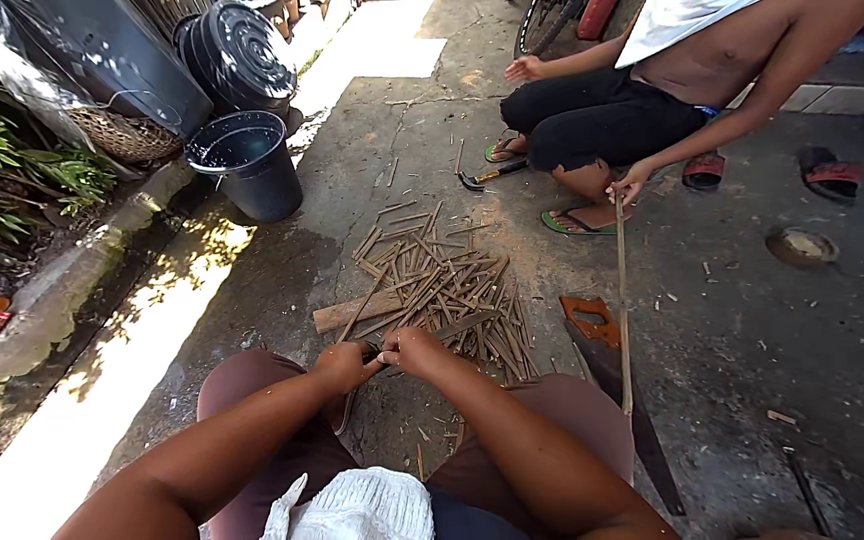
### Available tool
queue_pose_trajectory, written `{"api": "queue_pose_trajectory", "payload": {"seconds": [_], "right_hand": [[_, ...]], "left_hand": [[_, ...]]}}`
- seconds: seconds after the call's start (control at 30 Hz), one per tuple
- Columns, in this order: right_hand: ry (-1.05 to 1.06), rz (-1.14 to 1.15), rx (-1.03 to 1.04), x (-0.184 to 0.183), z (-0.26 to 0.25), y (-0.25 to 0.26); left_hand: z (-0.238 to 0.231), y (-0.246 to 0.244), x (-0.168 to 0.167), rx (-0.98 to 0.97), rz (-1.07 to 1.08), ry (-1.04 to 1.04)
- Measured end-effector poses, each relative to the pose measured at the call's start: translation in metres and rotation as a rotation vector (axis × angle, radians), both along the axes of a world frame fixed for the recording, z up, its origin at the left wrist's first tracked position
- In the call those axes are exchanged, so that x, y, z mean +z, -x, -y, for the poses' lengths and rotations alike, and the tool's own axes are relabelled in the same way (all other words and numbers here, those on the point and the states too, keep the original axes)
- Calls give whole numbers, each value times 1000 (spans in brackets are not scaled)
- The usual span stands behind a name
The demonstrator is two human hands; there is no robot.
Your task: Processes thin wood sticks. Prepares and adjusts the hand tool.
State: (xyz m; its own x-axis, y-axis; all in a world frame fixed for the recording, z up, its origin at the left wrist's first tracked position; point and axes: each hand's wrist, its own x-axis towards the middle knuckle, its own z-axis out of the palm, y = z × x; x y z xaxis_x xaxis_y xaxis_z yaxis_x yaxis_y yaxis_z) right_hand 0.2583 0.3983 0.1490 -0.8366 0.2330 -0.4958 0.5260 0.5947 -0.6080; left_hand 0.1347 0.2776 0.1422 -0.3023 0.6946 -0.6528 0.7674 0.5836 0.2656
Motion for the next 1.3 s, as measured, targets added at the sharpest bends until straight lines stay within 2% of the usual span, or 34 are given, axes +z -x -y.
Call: {"api": "queue_pose_trajectory", "payload": {"seconds": [0.13, 0.2, 0.43, 0.5, 0.6, 0.7, 0.83, 0.9, 0.93, 1.07, 1.13, 1.3], "right_hand": [[82, -26, -144, -20, 1, 1], [59, 15, -177, -19, 6, 3], [-90, 314, -28, -3, 25, 20], [-80, 313, -77, -8, 33, 20], [-44, 190, -161, -27, 34, 14], [127, 7, -309, -35, 26, 5], [577, -117, -708, -29, 19, -3], [640, -143, -782, -24, 14, -7], [593, -149, -763, -23, 12, -8], [116, -160, -463, -20, 4, -10], [-22, -156, -347, -17, 3, -9], [-67, -40, -237, -17, 7, -5]], "left_hand": [[-5, -9, 10, -136, -158, 49], [-6, -12, 11, -188, -200, 47], [-8, -18, 0, -303, -256, 58], [-8, -19, -3, -314, -265, 70], [-10, -15, 0, -304, -273, 96], [-11, -6, 1, -230, -242, 66], [-9, 2, 4, -133, -141, -77], [-11, 2, 5, -130, -118, -115], [-12, 1, 5, -134, -114, -134], [-13, -1, 5, -82, -65, -191], [-13, 0, 5, -52, -54, -203], [-14, -1, 4, -45, -57, -105]]}}
